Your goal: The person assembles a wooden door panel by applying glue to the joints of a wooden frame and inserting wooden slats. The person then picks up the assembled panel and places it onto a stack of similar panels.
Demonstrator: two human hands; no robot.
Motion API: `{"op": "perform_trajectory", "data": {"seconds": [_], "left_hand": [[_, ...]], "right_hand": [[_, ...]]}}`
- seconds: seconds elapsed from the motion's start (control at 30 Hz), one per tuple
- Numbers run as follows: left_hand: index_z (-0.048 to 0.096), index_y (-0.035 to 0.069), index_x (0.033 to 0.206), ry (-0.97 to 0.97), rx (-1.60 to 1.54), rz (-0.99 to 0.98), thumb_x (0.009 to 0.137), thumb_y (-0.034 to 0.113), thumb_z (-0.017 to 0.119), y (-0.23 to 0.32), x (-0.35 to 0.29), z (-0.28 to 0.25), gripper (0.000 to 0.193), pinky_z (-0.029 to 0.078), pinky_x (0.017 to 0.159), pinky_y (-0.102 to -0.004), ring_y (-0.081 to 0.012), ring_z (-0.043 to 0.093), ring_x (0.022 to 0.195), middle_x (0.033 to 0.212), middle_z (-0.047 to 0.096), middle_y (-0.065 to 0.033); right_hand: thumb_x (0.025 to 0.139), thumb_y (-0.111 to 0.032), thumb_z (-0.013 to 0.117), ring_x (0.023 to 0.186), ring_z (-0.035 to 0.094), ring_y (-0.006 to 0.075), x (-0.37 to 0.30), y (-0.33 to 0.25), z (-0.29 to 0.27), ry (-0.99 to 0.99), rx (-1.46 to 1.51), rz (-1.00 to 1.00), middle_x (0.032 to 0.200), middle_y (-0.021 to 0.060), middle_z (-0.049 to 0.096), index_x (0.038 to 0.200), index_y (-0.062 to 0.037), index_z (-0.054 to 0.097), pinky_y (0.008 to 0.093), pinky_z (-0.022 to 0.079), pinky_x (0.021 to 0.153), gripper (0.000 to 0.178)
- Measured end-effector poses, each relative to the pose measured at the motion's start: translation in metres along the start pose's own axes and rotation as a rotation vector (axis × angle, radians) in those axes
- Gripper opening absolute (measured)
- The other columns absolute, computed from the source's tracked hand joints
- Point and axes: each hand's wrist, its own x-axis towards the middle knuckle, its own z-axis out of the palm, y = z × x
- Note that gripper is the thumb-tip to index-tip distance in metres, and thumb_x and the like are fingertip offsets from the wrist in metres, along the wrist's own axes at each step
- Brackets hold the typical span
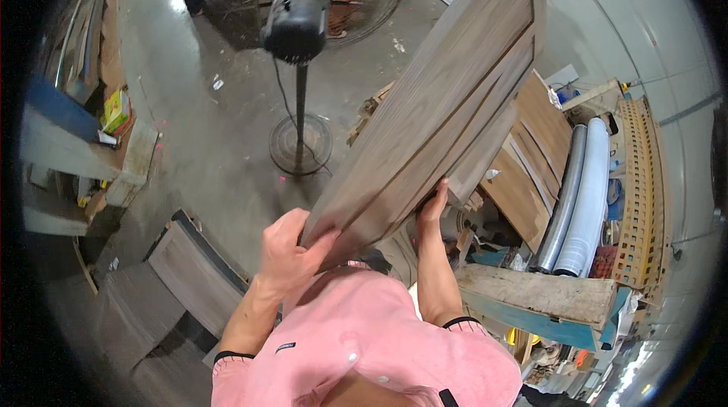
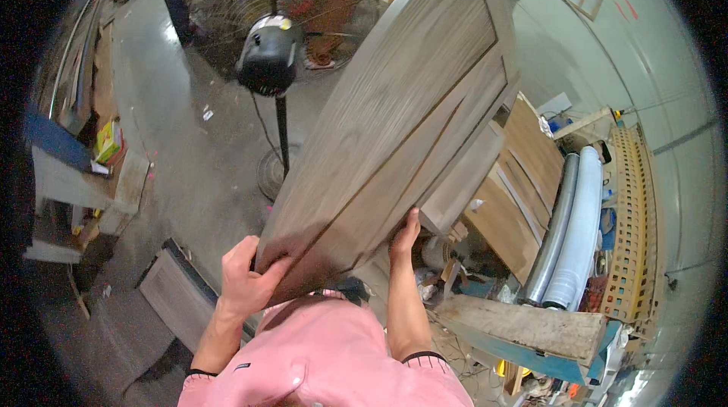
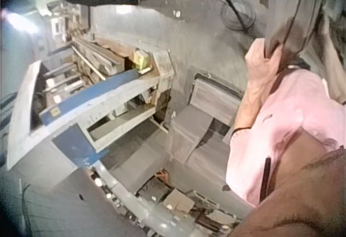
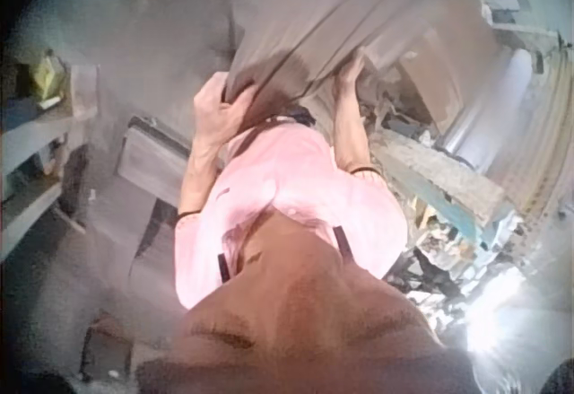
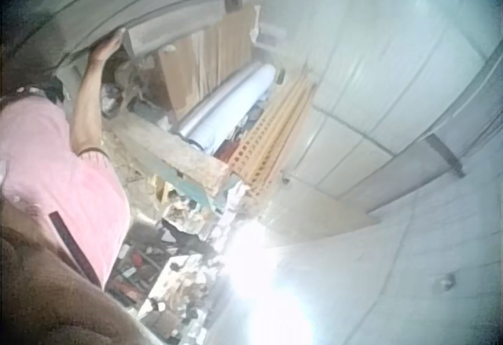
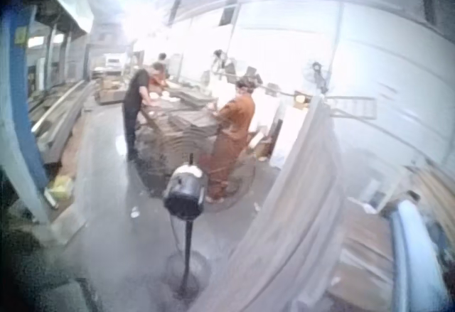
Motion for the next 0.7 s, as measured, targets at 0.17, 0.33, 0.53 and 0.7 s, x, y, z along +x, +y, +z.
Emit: {"op": "perform_trajectory", "data": {"seconds": [0.17,0.33,0.53,0.7], "left_hand": [[0.063,0.001,0.087,0.051,0.013,0.036,0.075,0.008,0.082,-0.001,-0.02,-0.034,0.024,0.047,0.056,-0.0381,-0.0302,0.059,0.062,0.073,0.06,-0.0126],[0.061,0.0,0.086,0.115,-0.003,0.082,0.073,0.004,0.083,-0.007,-0.046,-0.057,0.026,0.043,0.055,-0.036,-0.0277,0.054,0.059,0.072,0.056,-0.013],[0.059,0.001,0.085,0.156,0.051,0.09,0.072,0.007,0.085,-0.001,-0.072,-0.075,0.029,0.044,0.054,-0.0369,-0.029,0.055,0.059,0.072,0.056,-0.0126],[0.058,0.001,0.084,0.211,0.053,0.078,0.071,0.007,0.086,0.002,-0.087,-0.077,0.031,0.044,0.056,-0.0357,-0.0277,0.053,0.059,0.072,0.056,-0.013]], "right_hand": [[0.099,-0.057,0.053,0.129,0.05,0.0291,-0.003,0.027,0.008,-0.048,-0.019,0.003,0.14,0.0131,0.053,0.142,0.0033,0.047,0.0439,0.039,0.109,0.074],[0.098,-0.062,0.052,0.135,0.044,0.0333,-0.028,0.021,0.043,-0.133,0.084,0.091,0.148,0.0156,0.045,0.149,-0.0009,0.039,0.0473,0.035,0.112,0.081],[0.098,-0.063,0.05,0.137,0.043,0.0334,-0.06,0.011,0.067,-0.179,0.009,0.033,0.15,0.0157,0.044,0.15,-0.0002,0.037,0.0475,0.033,0.114,0.082],[0.1,-0.06,0.048,0.136,0.044,0.0333,-0.069,0.008,0.065,-0.278,0.016,-0.005,0.15,0.0162,0.044,0.149,0.0006,0.038,0.0474,0.033,0.114,0.078]]}}
